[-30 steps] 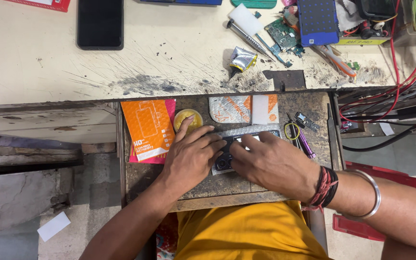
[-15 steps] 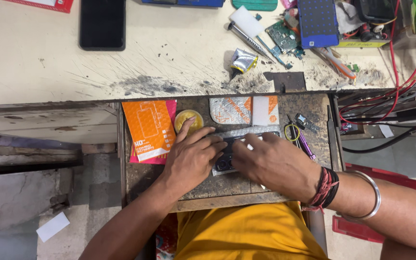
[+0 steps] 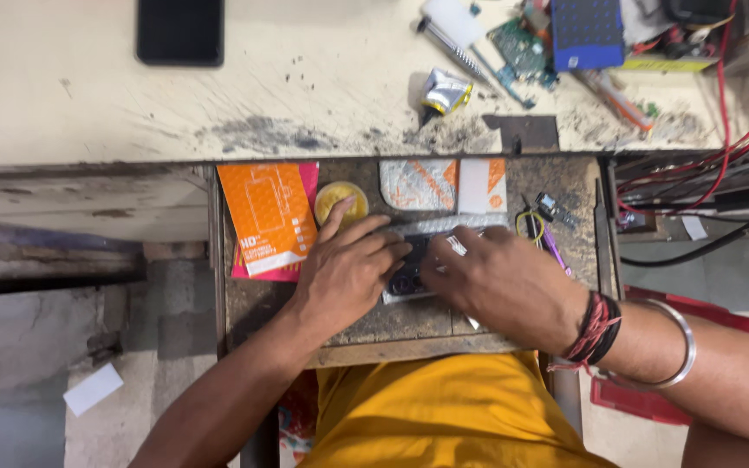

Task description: The person picks up a blue smartphone, peels off its back cover, and works on the exposed internals on the bench. They use a screwdriver-like tool on the board, handle small components with tweezers, and press parts into place while holding the phone steady with the other hand.

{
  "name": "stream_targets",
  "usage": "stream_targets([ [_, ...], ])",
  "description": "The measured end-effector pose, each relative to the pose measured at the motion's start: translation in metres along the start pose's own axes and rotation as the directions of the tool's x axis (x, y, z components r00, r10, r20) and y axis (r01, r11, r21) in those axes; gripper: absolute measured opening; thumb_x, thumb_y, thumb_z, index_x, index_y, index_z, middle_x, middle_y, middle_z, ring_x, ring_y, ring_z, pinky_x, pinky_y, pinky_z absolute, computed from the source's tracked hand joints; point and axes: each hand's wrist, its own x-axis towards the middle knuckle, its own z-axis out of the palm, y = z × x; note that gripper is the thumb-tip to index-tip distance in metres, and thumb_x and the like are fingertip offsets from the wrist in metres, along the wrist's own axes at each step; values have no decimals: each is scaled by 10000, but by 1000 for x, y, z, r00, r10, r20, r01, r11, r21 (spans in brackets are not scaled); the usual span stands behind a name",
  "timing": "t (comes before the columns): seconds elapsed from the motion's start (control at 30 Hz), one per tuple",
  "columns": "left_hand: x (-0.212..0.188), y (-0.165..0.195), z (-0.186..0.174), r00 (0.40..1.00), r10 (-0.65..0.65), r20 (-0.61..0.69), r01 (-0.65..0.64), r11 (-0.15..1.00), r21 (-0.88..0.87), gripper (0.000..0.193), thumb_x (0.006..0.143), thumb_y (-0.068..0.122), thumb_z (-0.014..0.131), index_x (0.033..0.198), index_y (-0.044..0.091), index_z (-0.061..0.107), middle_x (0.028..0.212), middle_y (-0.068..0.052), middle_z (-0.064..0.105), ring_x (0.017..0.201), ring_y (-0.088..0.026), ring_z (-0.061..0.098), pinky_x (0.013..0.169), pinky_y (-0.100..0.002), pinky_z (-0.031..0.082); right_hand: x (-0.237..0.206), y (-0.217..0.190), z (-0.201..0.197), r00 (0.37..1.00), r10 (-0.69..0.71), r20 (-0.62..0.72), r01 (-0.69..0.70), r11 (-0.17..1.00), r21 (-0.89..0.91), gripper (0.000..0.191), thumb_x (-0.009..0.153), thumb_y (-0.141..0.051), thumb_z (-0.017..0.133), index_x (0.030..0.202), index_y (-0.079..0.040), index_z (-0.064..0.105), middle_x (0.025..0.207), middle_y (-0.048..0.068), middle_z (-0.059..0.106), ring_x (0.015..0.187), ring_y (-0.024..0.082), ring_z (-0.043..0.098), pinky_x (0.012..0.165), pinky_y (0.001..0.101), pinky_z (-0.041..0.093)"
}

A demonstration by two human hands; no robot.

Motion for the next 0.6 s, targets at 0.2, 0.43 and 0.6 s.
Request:
stream_targets([
  [0.2, -4, -1, 1, 1000, -3, 1, 3, 1000, -7, 244, 858, 144, 751, 1093, 98, 793, 1094, -38, 748, 1251, -239, 612, 1227, -541, 257, 1, 3, 2, 999, -13, -41, 12, 999, -31, 177, 750, -209, 642, 907, -130, 663, 893, 42, 603, 788, 207, 651, 569, 347, 559],
  [0.43, -5, -2, 3, 1000, 2, 9, -2, 1000, -22, 239, 872, 143, 748, 1104, 103, 787, 1112, -18, 751, 1265, -222, 605, 1232, -536, 254, 2, 3, 2, 999, 22, 24, -21, 998, -55, 150, 760, -195, 676, 894, -128, 662, 877, 26, 603, 797, 183, 647, 576, 320, 567],
  [0.6, -5, 0, 1, 1000, 20, 24, -18, 999, -43, 246, 885, 156, 756, 1124, 105, 787, 1112, -16, 748, 1259, -209, 608, 1238, -522, 265, 0, 3, 3, 991, 87, 102, -81, 995, -63, 154, 809, -218, 659, 938, -137, 684, 886, 4, 607, 821, 170, 642, 609, 313, 565],
])
